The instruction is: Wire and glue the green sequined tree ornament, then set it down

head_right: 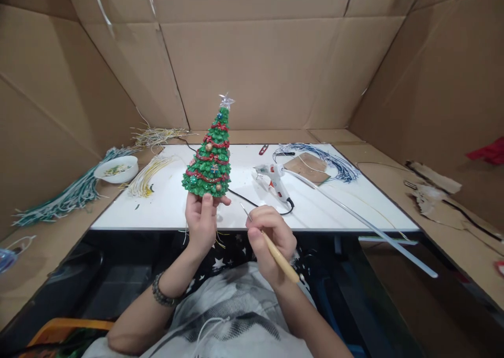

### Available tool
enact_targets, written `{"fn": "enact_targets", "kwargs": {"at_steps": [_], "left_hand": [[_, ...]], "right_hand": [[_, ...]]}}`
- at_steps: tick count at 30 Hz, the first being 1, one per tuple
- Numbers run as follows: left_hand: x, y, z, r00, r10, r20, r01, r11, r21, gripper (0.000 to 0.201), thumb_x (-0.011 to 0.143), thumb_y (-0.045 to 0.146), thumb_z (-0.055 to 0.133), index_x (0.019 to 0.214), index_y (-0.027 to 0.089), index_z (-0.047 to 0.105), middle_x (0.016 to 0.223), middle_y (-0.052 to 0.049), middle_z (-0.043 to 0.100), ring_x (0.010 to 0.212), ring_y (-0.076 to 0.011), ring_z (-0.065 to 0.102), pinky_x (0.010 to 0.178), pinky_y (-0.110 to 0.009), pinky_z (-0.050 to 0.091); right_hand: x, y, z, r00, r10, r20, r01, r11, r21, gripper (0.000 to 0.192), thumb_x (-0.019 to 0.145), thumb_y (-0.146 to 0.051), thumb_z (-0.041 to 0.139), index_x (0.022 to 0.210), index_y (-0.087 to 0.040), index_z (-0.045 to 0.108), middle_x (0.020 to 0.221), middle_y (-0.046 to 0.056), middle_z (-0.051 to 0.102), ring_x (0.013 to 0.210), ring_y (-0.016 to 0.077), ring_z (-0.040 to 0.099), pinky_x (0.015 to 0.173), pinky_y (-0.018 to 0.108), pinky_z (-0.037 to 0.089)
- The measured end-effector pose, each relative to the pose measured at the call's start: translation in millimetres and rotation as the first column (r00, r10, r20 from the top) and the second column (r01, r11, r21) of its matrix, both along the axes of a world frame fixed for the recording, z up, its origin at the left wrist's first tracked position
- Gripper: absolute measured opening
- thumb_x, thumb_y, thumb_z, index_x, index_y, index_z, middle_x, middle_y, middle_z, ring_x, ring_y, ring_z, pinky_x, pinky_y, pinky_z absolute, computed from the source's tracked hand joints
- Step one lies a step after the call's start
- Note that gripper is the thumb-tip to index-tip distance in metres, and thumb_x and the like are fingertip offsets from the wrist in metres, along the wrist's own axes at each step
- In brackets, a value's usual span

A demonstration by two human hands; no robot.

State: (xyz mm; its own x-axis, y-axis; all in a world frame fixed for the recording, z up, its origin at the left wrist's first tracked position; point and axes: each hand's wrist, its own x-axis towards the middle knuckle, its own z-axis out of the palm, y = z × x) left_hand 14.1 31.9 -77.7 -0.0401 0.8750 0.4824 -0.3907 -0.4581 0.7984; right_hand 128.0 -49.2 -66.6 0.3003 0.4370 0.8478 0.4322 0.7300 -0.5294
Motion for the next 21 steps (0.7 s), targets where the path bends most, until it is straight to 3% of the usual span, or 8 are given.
{"fn": "enact_targets", "kwargs": {"at_steps": [3, 4, 6, 9, 12, 14, 17, 21], "left_hand": [[-1.2, 11.6, -4.2, 1.000, 0.016, 0.002, -0.016, 1.000, -0.018, 0.029, 0.096, 0.051, 0.067, 0.110, 0.027, 0.061, 0.098, -0.005, 0.074, 0.068, -0.0182, 0.073, 0.072, -0.037, 0.060], [-1.3, 14.0, -5.7, 1.000, 0.015, -0.004, -0.015, 1.000, -0.025, 0.030, 0.096, 0.051, 0.067, 0.110, 0.025, 0.059, 0.097, -0.005, 0.074, 0.067, -0.0173, 0.073, 0.071, -0.035, 0.059], [-1.3, 16.5, -8.3, 1.000, 0.009, -0.020, -0.009, 0.999, -0.033, 0.033, 0.096, 0.051, 0.067, 0.109, 0.023, 0.057, 0.096, -0.004, 0.073, 0.067, -0.0158, 0.073, 0.068, -0.032, 0.058], [-0.9, 16.3, -10.5, 0.999, 0.003, -0.044, -0.004, 0.999, -0.034, 0.035, 0.096, 0.054, 0.066, 0.107, 0.022, 0.056, 0.095, -0.005, 0.073, 0.066, -0.0152, 0.072, 0.067, -0.031, 0.057], [-0.6, 15.1, -10.6, 0.998, -0.005, -0.068, 0.003, 1.000, -0.030, 0.036, 0.097, 0.054, 0.065, 0.107, 0.021, 0.055, 0.093, -0.005, 0.074, 0.067, -0.0155, 0.072, 0.071, -0.032, 0.057], [-0.4, 15.1, -10.2, 0.998, -0.006, -0.069, 0.004, 1.000, -0.028, 0.036, 0.097, 0.055, 0.065, 0.107, 0.021, 0.055, 0.091, -0.004, 0.074, 0.067, -0.0151, 0.072, 0.073, -0.033, 0.057], [-0.1, 15.9, -9.6, 0.998, -0.008, -0.063, 0.006, 0.999, -0.038, 0.037, 0.096, 0.055, 0.065, 0.106, 0.021, 0.055, 0.089, -0.004, 0.074, 0.066, -0.0152, 0.072, 0.073, -0.033, 0.057], [-0.4, 16.6, -9.2, 0.998, -0.012, -0.067, 0.008, 0.998, -0.056, 0.038, 0.096, 0.056, 0.065, 0.107, 0.021, 0.055, 0.093, -0.005, 0.074, 0.067, -0.0158, 0.073, 0.067, -0.030, 0.055]], "right_hand": [[-2.9, 6.2, -0.1, 0.958, 0.160, -0.237, -0.171, 0.985, -0.028, 0.029, 0.104, -0.027, 0.046, 0.086, -0.028, 0.069, 0.073, 0.001, 0.064, 0.070, 0.0210, 0.064, 0.060, 0.035, 0.056], [-2.7, 7.6, 0.1, 0.952, 0.202, -0.229, -0.215, 0.976, -0.035, 0.034, 0.106, -0.027, 0.043, 0.088, -0.028, 0.071, 0.077, 0.002, 0.067, 0.071, 0.0206, 0.066, 0.059, 0.034, 0.057], [-0.5, 8.3, 0.4, 0.963, 0.218, -0.157, -0.228, 0.972, -0.051, 0.036, 0.108, -0.026, 0.038, 0.100, -0.028, 0.074, 0.086, 0.005, 0.073, 0.071, 0.0201, 0.070, 0.059, 0.034, 0.060], [7.4, 3.7, 1.2, 0.995, 0.089, 0.045, -0.086, 0.995, -0.055, 0.024, 0.102, -0.019, 0.056, 0.114, -0.030, 0.074, 0.092, 0.005, 0.077, 0.076, 0.0210, 0.075, 0.063, 0.034, 0.065], [16.3, -2.5, 2.5, 0.941, -0.041, 0.335, 0.023, 0.998, 0.056, 0.044, 0.095, -0.004, 0.061, 0.127, -0.031, 0.073, 0.101, 0.005, 0.081, 0.089, 0.0235, 0.079, 0.074, 0.036, 0.069], [18.4, -4.5, 2.5, 0.908, -0.079, 0.412, 0.033, 0.992, 0.118, 0.051, 0.094, 0.001, 0.059, 0.132, -0.029, 0.072, 0.104, 0.006, 0.082, 0.090, 0.0234, 0.080, 0.075, 0.035, 0.071], [12.1, -3.4, -0.5, 0.959, -0.051, 0.280, 0.025, 0.995, 0.097, 0.049, 0.090, 0.003, 0.063, 0.126, -0.028, 0.076, 0.102, 0.006, 0.083, 0.087, 0.0221, 0.081, 0.076, 0.032, 0.071], [-7.6, 1.5, -5.1, 0.991, 0.090, -0.099, -0.092, 0.996, -0.011, 0.033, 0.088, -0.006, 0.071, 0.108, -0.029, 0.082, 0.098, 0.004, 0.083, 0.087, 0.0220, 0.081, 0.080, 0.032, 0.071]]}}
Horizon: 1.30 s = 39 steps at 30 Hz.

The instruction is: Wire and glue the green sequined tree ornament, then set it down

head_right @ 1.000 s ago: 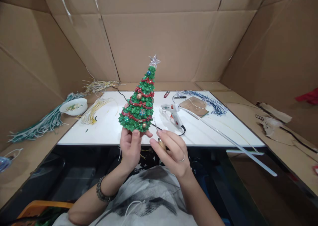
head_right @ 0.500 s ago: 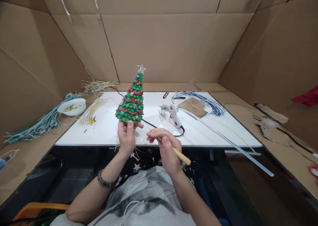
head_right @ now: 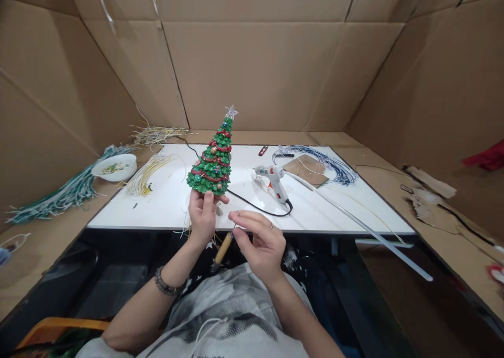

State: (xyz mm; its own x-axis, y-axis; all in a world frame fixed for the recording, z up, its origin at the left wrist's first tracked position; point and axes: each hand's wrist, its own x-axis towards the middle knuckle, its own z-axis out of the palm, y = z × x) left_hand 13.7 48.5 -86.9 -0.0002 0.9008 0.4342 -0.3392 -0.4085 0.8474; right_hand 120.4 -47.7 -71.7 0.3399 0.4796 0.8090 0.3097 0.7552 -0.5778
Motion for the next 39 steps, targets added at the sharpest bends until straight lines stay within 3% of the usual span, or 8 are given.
{"fn": "enact_targets", "kwargs": {"at_steps": [4, 6, 10, 14, 18, 23, 31, 39], "left_hand": [[-0.7, -0.2, 0.3, 1.000, 0.001, -0.005, -0.001, 1.000, -0.006, 0.038, 0.097, 0.056, 0.064, 0.108, 0.022, 0.054, 0.095, -0.006, 0.075, 0.067, -0.0153, 0.073, 0.060, -0.027, 0.051], [-0.6, -0.1, 0.3, 1.000, 0.008, -0.008, -0.008, 1.000, -0.016, 0.039, 0.096, 0.057, 0.064, 0.108, 0.021, 0.054, 0.090, -0.005, 0.074, 0.067, -0.0154, 0.072, 0.058, -0.025, 0.049], [0.3, 1.3, -1.4, 1.000, 0.010, 0.011, -0.010, 1.000, -0.010, 0.037, 0.096, 0.056, 0.065, 0.107, 0.021, 0.055, 0.089, -0.004, 0.072, 0.066, -0.0150, 0.072, 0.063, -0.028, 0.053], [0.7, 3.2, -4.4, 1.000, 0.002, 0.023, -0.003, 1.000, 0.004, 0.036, 0.096, 0.054, 0.065, 0.107, 0.022, 0.056, 0.095, -0.004, 0.072, 0.066, -0.0147, 0.072, 0.066, -0.030, 0.056], [0.2, 2.8, -4.1, 1.000, 0.002, 0.019, -0.002, 1.000, 0.000, 0.034, 0.097, 0.052, 0.065, 0.108, 0.021, 0.056, 0.092, -0.004, 0.072, 0.067, -0.0152, 0.071, 0.058, -0.027, 0.052], [-0.9, 1.5, -2.6, 1.000, 0.007, 0.012, -0.006, 1.000, -0.028, 0.035, 0.096, 0.053, 0.065, 0.108, 0.022, 0.055, 0.086, -0.003, 0.070, 0.065, -0.0158, 0.070, 0.043, -0.023, 0.038], [-1.9, 5.0, -3.6, 0.999, 0.005, 0.035, -0.003, 0.999, -0.040, 0.034, 0.093, 0.052, 0.069, 0.106, 0.023, 0.057, 0.083, -0.001, 0.072, 0.062, -0.0157, 0.070, 0.046, -0.023, 0.044], [-0.7, 11.9, -4.0, 0.996, 0.030, 0.084, -0.033, 0.999, 0.029, 0.020, 0.092, 0.044, 0.071, 0.105, 0.030, 0.067, 0.092, 0.000, 0.075, 0.063, -0.0169, 0.070, 0.070, -0.037, 0.060]], "right_hand": [[-11.6, 5.5, 1.9, 0.883, 0.145, -0.447, -0.224, 0.966, -0.130, 0.010, 0.085, -0.018, 0.081, 0.088, -0.025, 0.075, 0.084, -0.001, 0.081, 0.065, 0.0150, 0.077, 0.063, 0.024, 0.066], [-10.2, 7.4, 3.6, 0.800, 0.186, -0.570, -0.356, 0.912, -0.202, 0.015, 0.084, -0.028, 0.084, 0.091, -0.023, 0.071, 0.079, 0.000, 0.080, 0.052, 0.0126, 0.070, 0.051, 0.021, 0.060], [-1.6, 7.8, 4.0, 0.734, 0.227, -0.640, -0.507, 0.810, -0.295, 0.026, 0.084, -0.042, 0.082, 0.084, -0.019, 0.070, 0.066, 0.002, 0.075, 0.041, 0.0104, 0.058, 0.040, 0.020, 0.047], [1.5, 6.8, 3.5, 0.732, 0.227, -0.643, -0.513, 0.804, -0.300, 0.023, 0.082, -0.040, 0.083, 0.081, -0.019, 0.073, 0.064, 0.000, 0.071, 0.042, 0.0078, 0.052, 0.044, 0.021, 0.047], [3.3, 6.9, 0.8, 0.780, 0.165, -0.603, -0.409, 0.864, -0.293, 0.021, 0.084, -0.038, 0.081, 0.079, -0.019, 0.073, 0.062, -0.001, 0.067, 0.042, 0.0062, 0.046, 0.040, 0.020, 0.037], [18.4, 5.8, -7.9, 0.918, -0.047, -0.394, -0.085, 0.946, -0.311, 0.015, 0.090, -0.035, 0.076, 0.086, -0.020, 0.076, 0.068, 0.001, 0.072, 0.042, 0.0076, 0.044, 0.040, 0.023, 0.035], [35.2, 4.8, -14.4, 0.948, -0.298, -0.110, 0.259, 0.926, -0.274, 0.015, 0.094, -0.033, 0.071, 0.088, -0.020, 0.077, 0.073, 0.003, 0.077, 0.050, 0.0133, 0.057, 0.047, 0.027, 0.045], [42.2, 13.2, -15.1, 0.858, -0.405, 0.316, 0.455, 0.885, -0.103, 0.013, 0.096, -0.024, 0.065, 0.088, -0.028, 0.074, 0.071, -0.002, 0.077, 0.040, 0.0131, 0.052, 0.045, 0.028, 0.046]]}}
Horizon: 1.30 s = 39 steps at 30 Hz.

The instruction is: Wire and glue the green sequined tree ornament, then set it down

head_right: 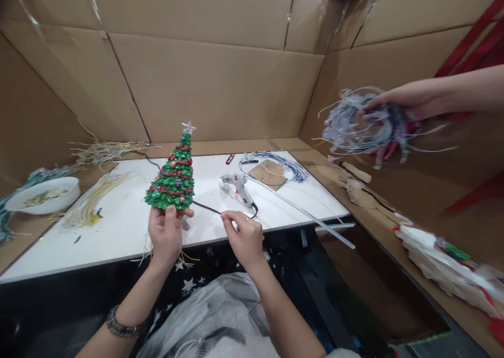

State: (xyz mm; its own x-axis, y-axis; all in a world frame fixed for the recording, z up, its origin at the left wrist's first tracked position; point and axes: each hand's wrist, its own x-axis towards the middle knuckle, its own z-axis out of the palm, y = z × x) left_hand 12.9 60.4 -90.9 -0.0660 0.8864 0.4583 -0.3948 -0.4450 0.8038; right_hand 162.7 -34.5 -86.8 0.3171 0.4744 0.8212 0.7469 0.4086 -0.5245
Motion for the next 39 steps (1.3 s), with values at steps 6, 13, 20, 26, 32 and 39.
{"fn": "enact_targets", "kwargs": {"at_steps": [6, 13, 20, 26, 32, 39], "left_hand": [[-0.1, 2.5, -1.4, 1.000, 0.007, -0.008, -0.007, 1.000, 0.016, 0.022, 0.085, 0.046, 0.076, 0.103, 0.036, 0.072, 0.091, 0.001, 0.077, 0.062, -0.0185, 0.069, 0.068, -0.040, 0.061], [-2.5, 6.2, 1.3, 1.000, 0.005, 0.007, -0.005, 0.999, -0.048, 0.033, 0.086, 0.047, 0.078, 0.104, 0.023, 0.064, 0.089, -0.002, 0.076, 0.062, -0.0159, 0.070, 0.055, -0.028, 0.057], [-1.6, 9.3, 2.4, 1.000, 0.022, 0.020, -0.022, 0.999, -0.034, 0.035, 0.084, 0.047, 0.080, 0.102, 0.021, 0.063, 0.087, -0.001, 0.075, 0.058, -0.0145, 0.069, 0.056, -0.028, 0.058], [-0.6, 10.0, 2.2, 0.999, 0.025, 0.043, -0.024, 0.999, -0.029, 0.035, 0.082, 0.046, 0.081, 0.100, 0.021, 0.064, 0.087, 0.000, 0.075, 0.057, -0.0136, 0.069, 0.058, -0.028, 0.059], [0.1, 9.0, 2.9, 0.996, 0.009, 0.086, -0.008, 1.000, -0.010, 0.037, 0.081, 0.047, 0.083, 0.099, 0.020, 0.064, 0.087, 0.000, 0.074, 0.057, -0.0119, 0.067, 0.061, -0.029, 0.061], [-1.6, 7.1, -0.2, 0.999, -0.005, 0.037, 0.005, 1.000, -0.004, 0.031, 0.088, 0.046, 0.077, 0.104, 0.022, 0.063, 0.090, -0.002, 0.074, 0.060, -0.0131, 0.068, 0.061, -0.029, 0.059]], "right_hand": [[53.3, -6.7, -7.2, 0.933, -0.298, 0.203, 0.319, 0.944, -0.081, 0.013, 0.094, -0.022, 0.064, 0.084, -0.026, 0.071, 0.070, 0.002, 0.074, 0.057, 0.0206, 0.068, 0.050, 0.027, 0.041], [104.9, 6.7, 24.1, 0.851, -0.504, 0.147, 0.470, 0.606, -0.642, 0.017, 0.090, -0.026, 0.068, 0.073, -0.024, 0.069, 0.073, 0.003, 0.072, 0.071, 0.0209, 0.064, 0.063, 0.028, 0.031], [128.6, 27.8, 43.6, 0.888, -0.442, -0.127, 0.315, 0.786, -0.531, 0.018, 0.086, -0.016, 0.057, 0.093, -0.021, 0.073, 0.075, 0.002, 0.070, 0.074, 0.0192, 0.062, 0.073, 0.029, 0.040], [143.6, 51.2, 45.2, 0.856, -0.265, -0.444, 0.162, 0.953, -0.257, 0.017, 0.086, -0.033, 0.057, 0.084, -0.018, 0.065, 0.076, 0.002, 0.067, 0.071, 0.0156, 0.058, 0.073, 0.029, 0.047], [138.4, 47.1, 14.9, 0.773, -0.127, -0.622, 0.095, 0.992, -0.085, 0.026, 0.082, -0.044, 0.063, 0.088, -0.019, 0.063, 0.076, 0.000, 0.064, 0.066, 0.0121, 0.048, 0.062, 0.027, 0.041], [125.6, 33.7, -1.3, 0.687, -0.001, -0.726, -0.127, 0.985, -0.121, 0.052, 0.079, -0.069, 0.068, 0.093, -0.019, 0.064, 0.060, -0.003, 0.062, 0.048, 0.0104, 0.046, 0.046, 0.023, 0.032]]}}
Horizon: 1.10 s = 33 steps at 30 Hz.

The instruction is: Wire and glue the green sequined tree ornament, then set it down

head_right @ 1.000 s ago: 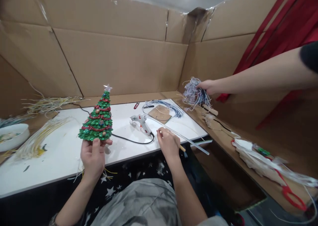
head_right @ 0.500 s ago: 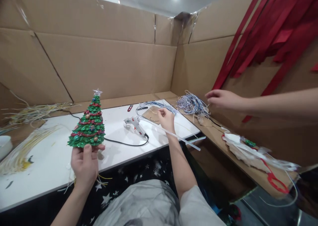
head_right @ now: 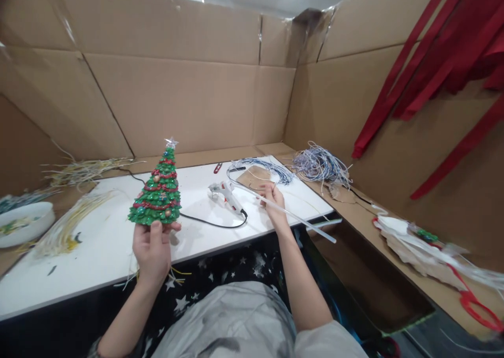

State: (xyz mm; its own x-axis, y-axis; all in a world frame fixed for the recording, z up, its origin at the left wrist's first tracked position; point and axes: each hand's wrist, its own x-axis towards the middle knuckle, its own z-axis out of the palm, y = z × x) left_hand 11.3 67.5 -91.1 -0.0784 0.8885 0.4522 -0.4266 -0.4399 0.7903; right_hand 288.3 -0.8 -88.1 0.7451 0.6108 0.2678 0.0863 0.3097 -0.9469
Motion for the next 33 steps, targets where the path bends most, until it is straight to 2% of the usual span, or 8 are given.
{"fn": "enact_targets", "kwargs": {"at_steps": [3, 6, 9, 12, 16, 21, 28, 33], "left_hand": [[-1.0, -0.4, -0.7, 1.000, -0.007, 0.000, 0.007, 1.000, 0.000, 0.028, 0.090, 0.045, 0.076, 0.105, 0.024, 0.065, 0.090, -0.001, 0.074, 0.062, -0.0137, 0.068, 0.062, -0.029, 0.059], [-1.4, -0.5, -0.9, 1.000, -0.016, -0.023, 0.015, 1.000, -0.008, 0.028, 0.091, 0.046, 0.075, 0.106, 0.024, 0.065, 0.088, -0.002, 0.074, 0.061, -0.0147, 0.067, 0.059, -0.029, 0.057], [-1.3, -1.5, -0.7, 0.999, -0.019, -0.026, 0.019, 1.000, -0.010, 0.029, 0.091, 0.047, 0.074, 0.105, 0.023, 0.066, 0.085, -0.002, 0.074, 0.062, -0.0146, 0.067, 0.062, -0.030, 0.058], [-0.6, -3.0, 0.7, 1.000, -0.015, -0.012, 0.015, 1.000, -0.016, 0.031, 0.090, 0.046, 0.076, 0.104, 0.021, 0.064, 0.086, -0.001, 0.073, 0.063, -0.0130, 0.068, 0.066, -0.029, 0.058], [0.2, -4.0, 2.8, 1.000, -0.005, -0.010, 0.005, 0.999, -0.040, 0.034, 0.088, 0.046, 0.077, 0.104, 0.020, 0.062, 0.088, -0.002, 0.073, 0.063, -0.0136, 0.068, 0.060, -0.028, 0.056], [0.8, -3.6, 3.4, 1.000, -0.007, 0.006, 0.007, 1.000, -0.030, 0.032, 0.089, 0.044, 0.077, 0.104, 0.020, 0.062, 0.088, -0.001, 0.073, 0.061, -0.0125, 0.067, 0.065, -0.029, 0.059], [2.2, -2.5, 3.3, 1.000, 0.005, 0.016, -0.005, 1.000, -0.008, 0.033, 0.087, 0.046, 0.078, 0.101, 0.020, 0.062, 0.087, -0.001, 0.073, 0.058, -0.0122, 0.066, 0.062, -0.029, 0.060], [2.1, -3.5, 4.6, 1.000, -0.008, 0.017, 0.008, 1.000, -0.012, 0.033, 0.087, 0.045, 0.078, 0.101, 0.020, 0.062, 0.085, -0.001, 0.072, 0.060, -0.0120, 0.066, 0.065, -0.030, 0.060]], "right_hand": [[-0.1, -1.0, -0.8, 0.999, 0.000, -0.049, 0.001, 1.000, 0.026, 0.055, 0.082, -0.075, 0.063, 0.101, -0.023, 0.059, 0.056, -0.008, 0.055, 0.043, 0.0091, 0.042, 0.043, 0.021, 0.029], [2.9, -1.4, -3.2, 0.997, -0.007, -0.083, 0.010, 0.999, 0.037, 0.051, 0.073, -0.067, 0.076, 0.092, -0.024, 0.056, 0.050, -0.011, 0.044, 0.040, 0.0075, 0.034, 0.040, 0.020, 0.022], [3.9, -3.5, -3.8, 0.995, -0.006, -0.096, 0.012, 0.998, 0.066, 0.050, 0.064, -0.057, 0.085, 0.088, -0.024, 0.055, 0.056, -0.009, 0.053, 0.044, 0.0075, 0.040, 0.041, 0.020, 0.029], [1.7, -6.8, -0.9, 0.993, 0.025, -0.112, -0.012, 0.994, 0.111, 0.052, 0.072, -0.065, 0.076, 0.101, -0.027, 0.055, 0.072, -0.005, 0.065, 0.047, 0.0086, 0.047, 0.045, 0.021, 0.039], [0.2, -8.5, 2.8, 0.977, 0.125, -0.174, -0.098, 0.983, 0.157, 0.054, 0.072, -0.061, 0.081, 0.108, -0.032, 0.053, 0.068, -0.008, 0.062, 0.040, 0.0058, 0.036, 0.041, 0.018, 0.027], [1.5, -7.9, 2.9, 0.967, 0.157, -0.201, -0.133, 0.983, 0.129, 0.052, 0.066, -0.061, 0.085, 0.091, -0.025, 0.057, 0.073, -0.002, 0.068, 0.048, 0.0073, 0.045, 0.043, 0.021, 0.031], [3.4, -13.1, 5.2, 0.957, 0.204, -0.207, -0.184, 0.976, 0.113, 0.060, 0.072, -0.080, 0.073, 0.091, -0.030, 0.047, 0.050, -0.014, 0.037, 0.038, 0.0055, 0.016, 0.041, 0.021, 0.011], [3.1, -15.0, 5.6, 0.966, 0.184, -0.184, -0.154, 0.974, 0.164, 0.063, 0.066, -0.081, 0.077, 0.082, -0.028, 0.047, 0.051, -0.009, 0.046, 0.045, 0.0109, 0.037, 0.045, 0.023, 0.029]]}}
